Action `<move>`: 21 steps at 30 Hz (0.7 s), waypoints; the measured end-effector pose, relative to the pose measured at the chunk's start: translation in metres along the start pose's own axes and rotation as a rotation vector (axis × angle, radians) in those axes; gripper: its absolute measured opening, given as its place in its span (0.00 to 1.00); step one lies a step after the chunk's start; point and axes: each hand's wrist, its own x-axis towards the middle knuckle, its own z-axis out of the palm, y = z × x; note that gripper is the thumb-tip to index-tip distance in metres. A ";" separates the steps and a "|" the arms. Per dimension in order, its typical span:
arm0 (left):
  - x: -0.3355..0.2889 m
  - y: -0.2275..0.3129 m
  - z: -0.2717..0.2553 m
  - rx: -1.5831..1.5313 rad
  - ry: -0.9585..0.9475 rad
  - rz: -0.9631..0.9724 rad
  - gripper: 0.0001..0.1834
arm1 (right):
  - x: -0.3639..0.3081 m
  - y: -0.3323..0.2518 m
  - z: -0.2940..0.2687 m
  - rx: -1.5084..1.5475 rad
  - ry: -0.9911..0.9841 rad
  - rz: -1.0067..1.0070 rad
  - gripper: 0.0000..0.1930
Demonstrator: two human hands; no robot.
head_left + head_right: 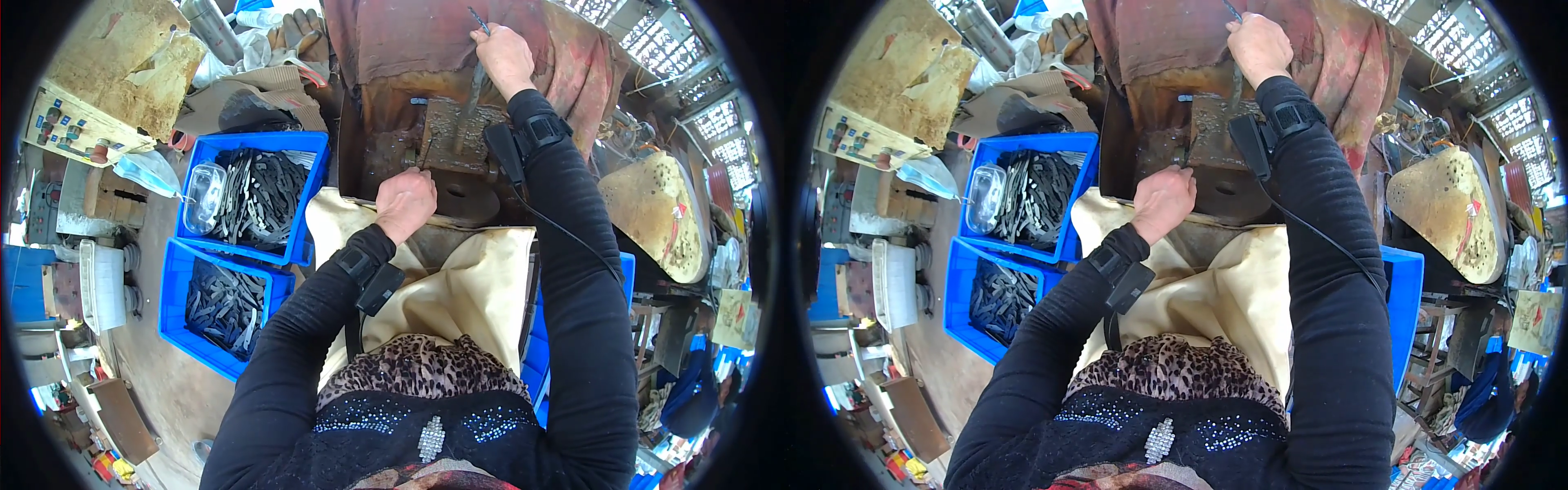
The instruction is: The person picks up metal pieces from a blue bin, holds them against a rotating grinding wheel, and dips them into a bucket of liquid. The person then places the finished pieces into a separate blue bin.
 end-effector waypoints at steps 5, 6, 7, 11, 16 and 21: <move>0.000 -0.001 0.000 0.000 -0.010 0.006 0.08 | -0.001 -0.001 -0.001 0.021 -0.008 -0.009 0.16; 0.000 -0.001 0.001 0.009 -0.012 0.005 0.08 | -0.001 -0.001 0.000 0.018 0.000 -0.013 0.16; 0.001 -0.001 0.000 0.018 -0.014 0.005 0.08 | -0.002 -0.001 0.000 0.015 0.009 -0.017 0.16; 0.001 0.001 0.000 -0.002 -0.002 0.004 0.09 | -0.002 -0.001 0.002 -0.002 0.015 0.005 0.17; 0.001 0.002 -0.002 -0.021 0.019 0.006 0.09 | -0.003 -0.002 0.001 -0.025 0.014 0.000 0.18; 0.001 0.002 -0.002 -0.010 0.004 -0.003 0.10 | -0.002 -0.002 0.001 -0.034 0.007 0.001 0.18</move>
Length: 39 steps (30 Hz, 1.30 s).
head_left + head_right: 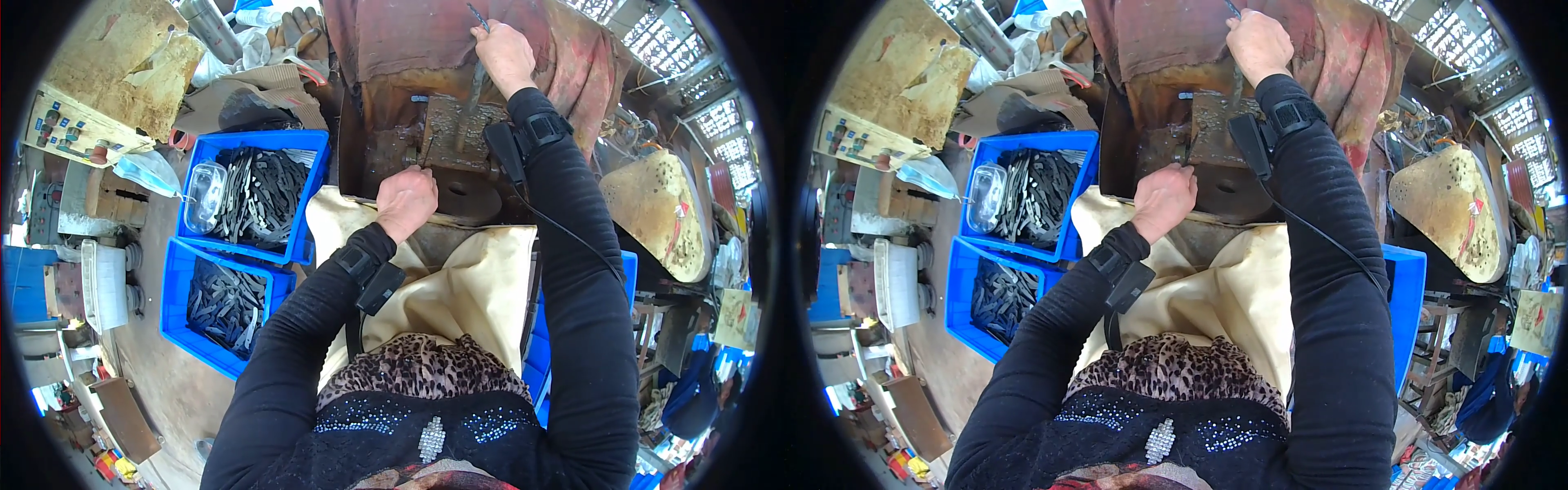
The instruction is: The person picks up metal pieces from a blue bin, holds them against a rotating grinding wheel, and dips them into a bucket of liquid. The person then places the finished pieces into a separate blue bin.
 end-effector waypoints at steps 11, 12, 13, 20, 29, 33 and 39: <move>0.000 -0.003 0.002 0.015 -0.008 0.032 0.09 | 0.001 -0.001 -0.001 0.012 0.002 -0.018 0.16; 0.000 -0.003 0.001 0.016 -0.014 0.025 0.09 | 0.001 -0.001 -0.001 0.001 -0.010 -0.008 0.16; -0.001 -0.002 0.001 0.020 -0.022 0.016 0.09 | 0.001 0.000 -0.001 -0.008 -0.023 0.002 0.17; -0.001 -0.002 0.002 0.019 -0.025 0.006 0.09 | 0.000 -0.001 -0.002 -0.017 -0.027 0.003 0.17; 0.000 -0.002 0.001 0.010 -0.022 0.004 0.09 | -0.003 -0.003 -0.002 0.002 0.014 -0.014 0.15; 0.001 0.000 0.001 0.011 -0.042 -0.006 0.09 | -0.002 -0.001 -0.002 -0.033 -0.011 -0.008 0.18; 0.000 -0.004 0.001 0.020 -0.036 -0.036 0.11 | -0.002 -0.008 -0.006 -0.017 -0.032 -0.016 0.18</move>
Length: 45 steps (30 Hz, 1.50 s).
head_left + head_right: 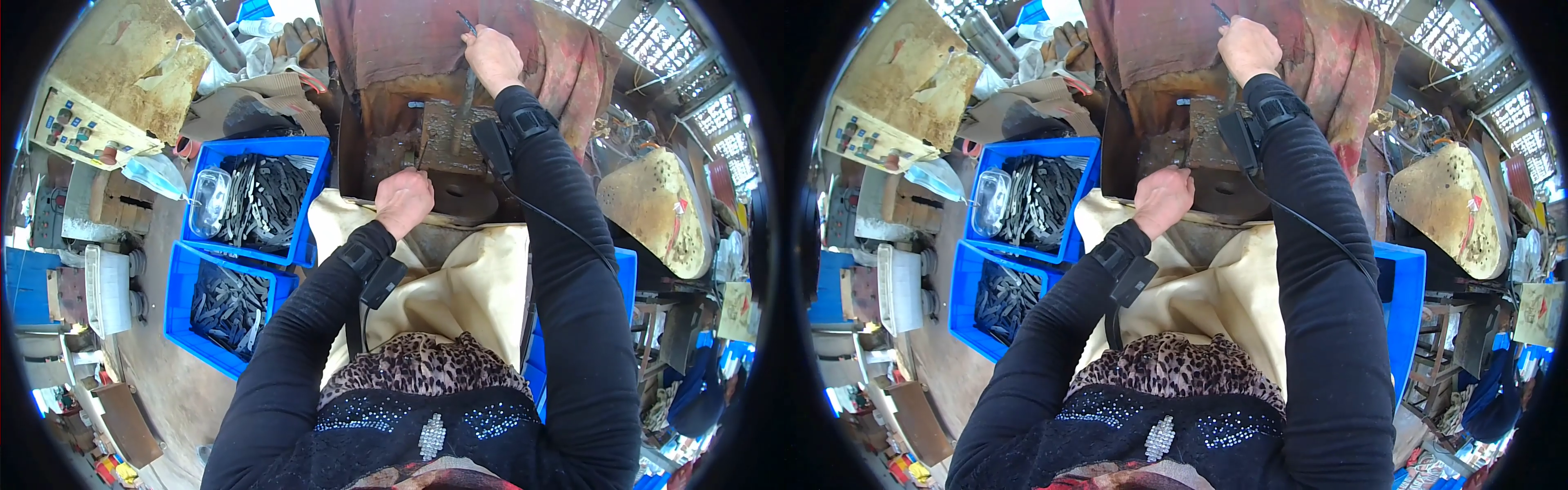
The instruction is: The person picks up metal pieces from a blue bin, holds them against a rotating grinding wheel, and dips them into a bucket of liquid. The person then places the finished pieces into a separate blue bin.
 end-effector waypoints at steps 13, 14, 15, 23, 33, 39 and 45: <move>-0.007 0.002 0.002 -0.018 0.135 -0.017 0.10 | -0.109 0.017 -0.040 0.295 0.126 -0.155 0.17; -0.006 -0.001 0.002 -0.023 0.129 -0.015 0.10 | -0.130 0.018 -0.046 0.369 0.129 -0.191 0.14; -0.004 -0.006 0.002 -0.138 0.307 0.015 0.11 | -0.151 0.018 -0.052 0.423 0.079 -0.179 0.13; 0.016 -0.034 0.000 -0.068 0.272 0.095 0.15 | -0.284 0.032 -0.067 0.574 -0.127 -0.147 0.10; 0.038 -0.049 0.014 0.192 0.010 0.293 0.04 | -0.330 0.048 -0.060 0.613 -0.358 -0.156 0.11; 0.050 -0.072 0.038 0.259 -0.046 0.397 0.06 | -0.322 0.048 -0.062 0.694 -0.489 -0.055 0.11; 0.058 -0.058 0.047 0.268 -0.250 0.318 0.09 | -0.300 0.065 -0.064 1.093 -0.771 0.239 0.10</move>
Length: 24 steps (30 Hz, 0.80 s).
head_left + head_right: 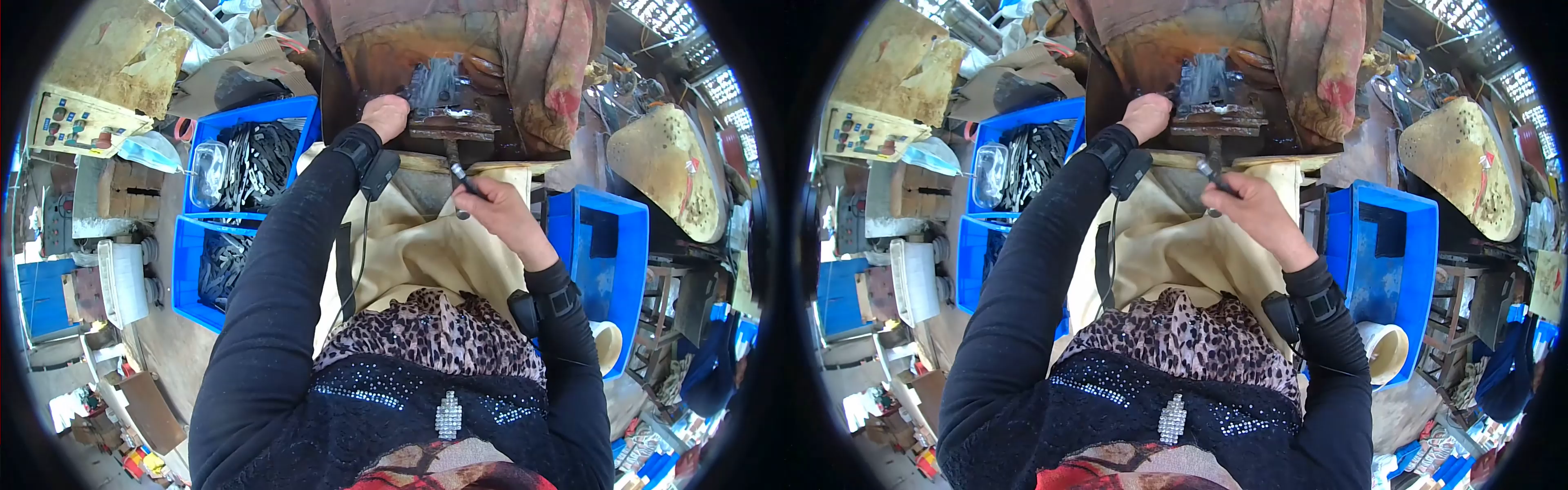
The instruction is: The person picks up metal pieces from a blue bin, holds them against a rotating grinding wheel, and dips them into a bucket of liquid. The person then places the finished pieces into a separate blue bin.
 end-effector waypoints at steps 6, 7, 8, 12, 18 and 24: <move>-0.003 -0.003 -0.002 -0.017 -0.041 -0.011 0.10 | 0.018 -0.004 -0.004 0.459 0.111 0.183 0.10; -0.001 -0.001 -0.003 -0.017 -0.034 -0.007 0.10 | 0.023 -0.002 -0.005 0.542 0.119 0.174 0.11; -0.001 0.002 -0.003 -0.014 -0.080 -0.037 0.10 | 0.029 -0.001 -0.005 0.596 0.093 0.162 0.12; -0.001 0.009 -0.008 -0.035 -0.142 -0.135 0.11 | 0.035 -0.005 -0.001 0.645 0.144 0.127 0.13; -0.023 -0.002 -0.037 -0.054 0.119 -0.175 0.10 | 0.048 0.002 -0.013 0.747 0.123 0.058 0.17; -0.052 0.071 -0.099 -0.340 0.573 -0.059 0.08 | 0.072 0.008 -0.015 0.999 0.280 -0.030 0.12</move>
